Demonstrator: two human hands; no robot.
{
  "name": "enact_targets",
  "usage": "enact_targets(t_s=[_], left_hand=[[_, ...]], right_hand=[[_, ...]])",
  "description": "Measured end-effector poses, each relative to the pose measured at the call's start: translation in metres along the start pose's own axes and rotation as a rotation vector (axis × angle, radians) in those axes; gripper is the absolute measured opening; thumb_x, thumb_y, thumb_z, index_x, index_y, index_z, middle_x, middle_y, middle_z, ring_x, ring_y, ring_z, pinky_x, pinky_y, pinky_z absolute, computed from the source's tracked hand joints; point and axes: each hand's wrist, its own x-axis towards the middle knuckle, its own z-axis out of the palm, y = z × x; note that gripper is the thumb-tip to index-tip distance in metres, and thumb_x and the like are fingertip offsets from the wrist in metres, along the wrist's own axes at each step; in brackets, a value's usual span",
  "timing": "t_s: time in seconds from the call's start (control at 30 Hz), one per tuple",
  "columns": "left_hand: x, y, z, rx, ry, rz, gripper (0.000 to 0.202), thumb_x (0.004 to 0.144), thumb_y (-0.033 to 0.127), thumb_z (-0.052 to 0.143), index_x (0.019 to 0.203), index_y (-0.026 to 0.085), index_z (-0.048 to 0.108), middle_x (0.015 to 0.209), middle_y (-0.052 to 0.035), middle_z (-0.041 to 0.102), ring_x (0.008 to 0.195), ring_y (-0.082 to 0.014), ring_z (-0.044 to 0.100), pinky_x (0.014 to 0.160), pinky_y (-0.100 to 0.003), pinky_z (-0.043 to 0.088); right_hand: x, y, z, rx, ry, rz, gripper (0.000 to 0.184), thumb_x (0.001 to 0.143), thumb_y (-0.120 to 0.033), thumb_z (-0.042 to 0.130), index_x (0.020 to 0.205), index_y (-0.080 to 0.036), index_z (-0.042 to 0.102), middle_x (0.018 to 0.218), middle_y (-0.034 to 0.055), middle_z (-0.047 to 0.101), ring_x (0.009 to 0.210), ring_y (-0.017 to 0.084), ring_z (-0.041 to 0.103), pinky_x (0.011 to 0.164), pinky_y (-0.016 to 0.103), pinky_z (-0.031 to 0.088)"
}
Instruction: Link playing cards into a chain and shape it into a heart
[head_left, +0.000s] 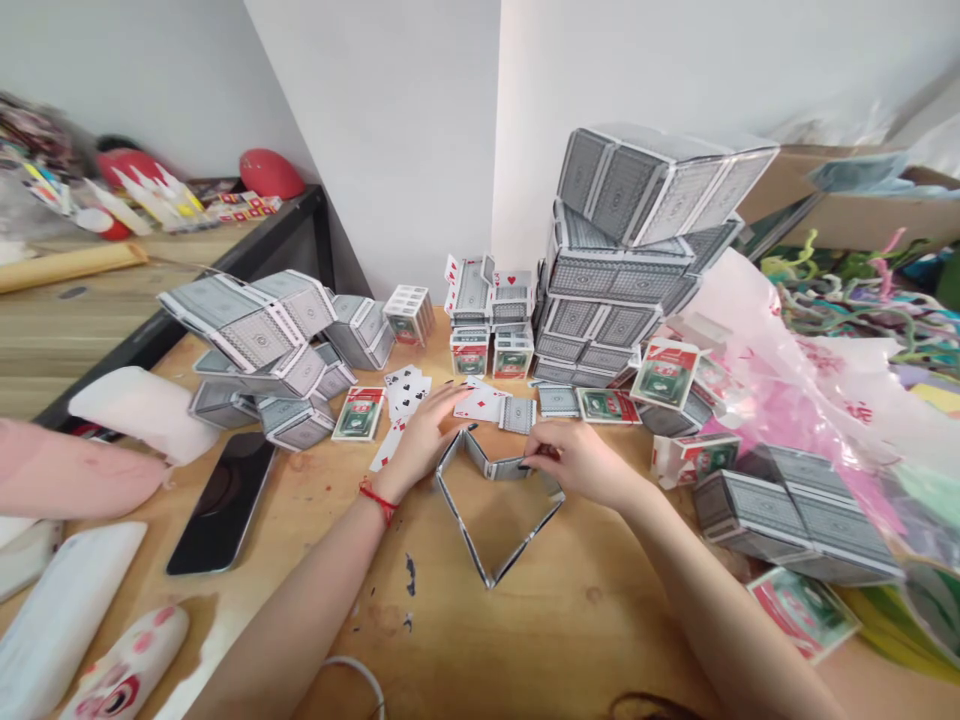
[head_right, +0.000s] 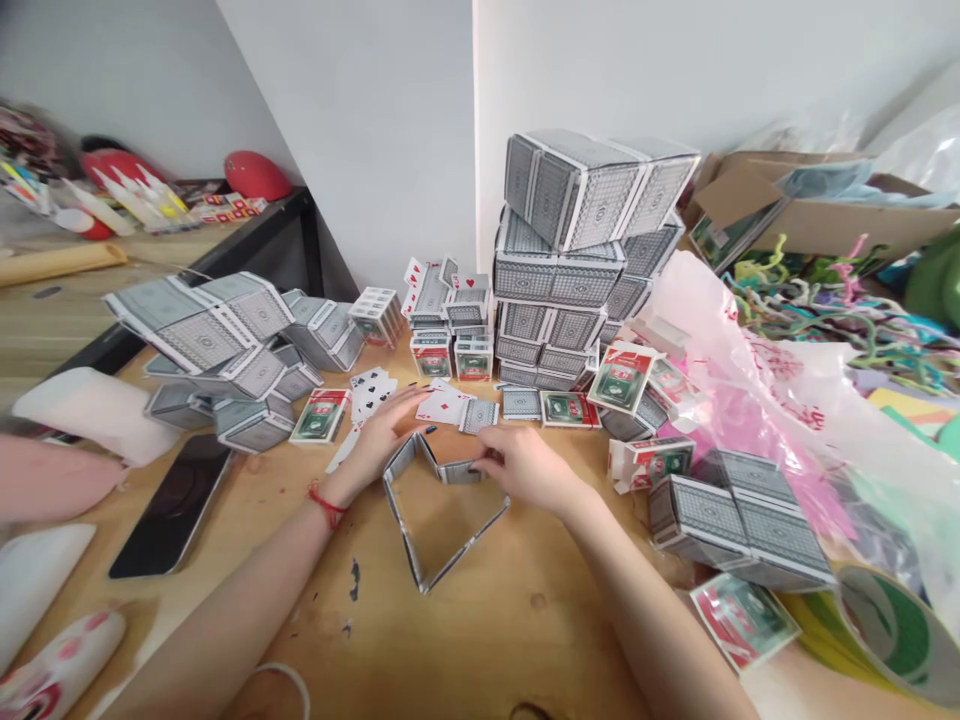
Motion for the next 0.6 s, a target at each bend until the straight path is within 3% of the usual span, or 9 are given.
enact_targets(t_s=[0.13,0.37,0.6], left_hand=[[-0.0027,0.0008,0.0030,0.098,-0.083,0.074,0.043,0.080,0.034,0.056,0.121,0.025,0.049,0.126,-0.0067,0.052,0.121,-0.0238,0.041,0.100,-0.047,0.032],[-0.0011,-0.0011,0.0055,0.168,-0.057,0.093,0.039,0.077,0.040,0.058,0.112,0.022,0.057,0.117,-0.0077,0.056,0.110,-0.0231,0.048,0.095,-0.042,0.036],[-0.0018,-0.0025,0.0093,0.246,-0.128,0.128,0.041,0.081,0.039,0.053,0.120,0.025,0.051,0.129,-0.0058,0.048,0.122,-0.0237,0.036,0.103,-0.044,0.027]], right_hand=[[0.0000,0.0002,-0.0011,0.033,-0.021,-0.031,0.009,0.077,-0.015,0.057,0.068,-0.017,0.057,0.063,-0.0010,0.056,0.057,0.010,0.049,0.056,0.021,0.037],[0.0006,0.0007,0.0000,0.020,-0.034,-0.098,0.012,0.078,-0.012,0.055,0.067,-0.017,0.058,0.066,0.0008,0.058,0.064,0.012,0.052,0.061,0.023,0.039],[0.0007,-0.0005,0.0021,0.027,-0.021,-0.077,0.007,0.077,-0.012,0.056,0.072,-0.017,0.058,0.068,0.0002,0.057,0.065,0.012,0.051,0.061,0.022,0.038]])
